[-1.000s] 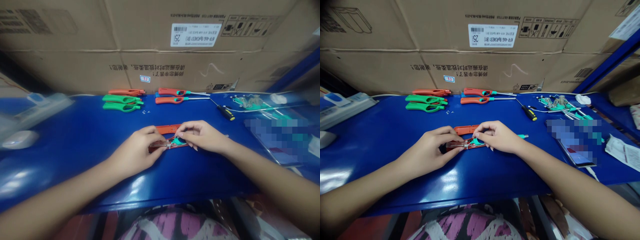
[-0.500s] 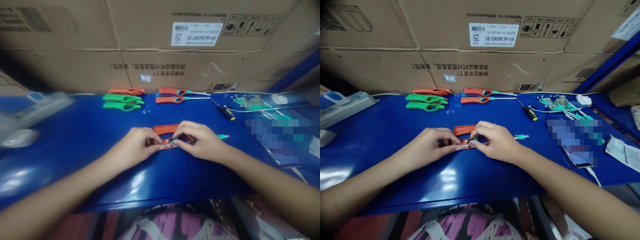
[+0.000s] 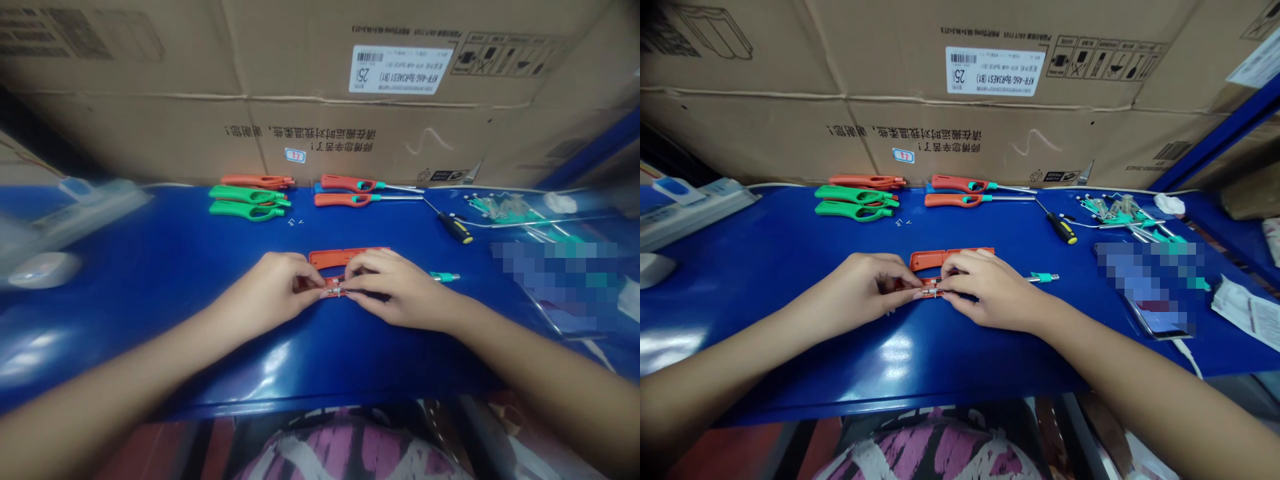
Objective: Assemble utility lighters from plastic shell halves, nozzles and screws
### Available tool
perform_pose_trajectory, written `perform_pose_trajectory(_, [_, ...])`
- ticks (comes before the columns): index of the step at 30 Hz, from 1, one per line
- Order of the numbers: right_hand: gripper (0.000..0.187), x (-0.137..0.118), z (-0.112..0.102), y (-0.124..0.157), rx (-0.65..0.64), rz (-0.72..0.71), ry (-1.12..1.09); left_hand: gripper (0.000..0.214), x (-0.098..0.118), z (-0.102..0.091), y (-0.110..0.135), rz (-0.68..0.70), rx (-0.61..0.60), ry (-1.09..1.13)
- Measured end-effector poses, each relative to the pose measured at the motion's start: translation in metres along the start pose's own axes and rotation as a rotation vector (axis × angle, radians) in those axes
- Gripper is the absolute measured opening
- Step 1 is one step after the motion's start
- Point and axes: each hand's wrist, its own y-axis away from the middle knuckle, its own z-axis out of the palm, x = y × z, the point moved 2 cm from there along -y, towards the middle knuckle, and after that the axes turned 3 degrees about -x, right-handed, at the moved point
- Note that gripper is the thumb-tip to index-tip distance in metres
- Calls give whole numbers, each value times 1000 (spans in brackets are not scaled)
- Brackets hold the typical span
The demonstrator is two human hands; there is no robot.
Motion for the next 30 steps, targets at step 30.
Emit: perform_pose_trajectory(30, [8, 14, -22, 8, -114, 194, -233, 35, 10, 21, 7, 396, -74, -386])
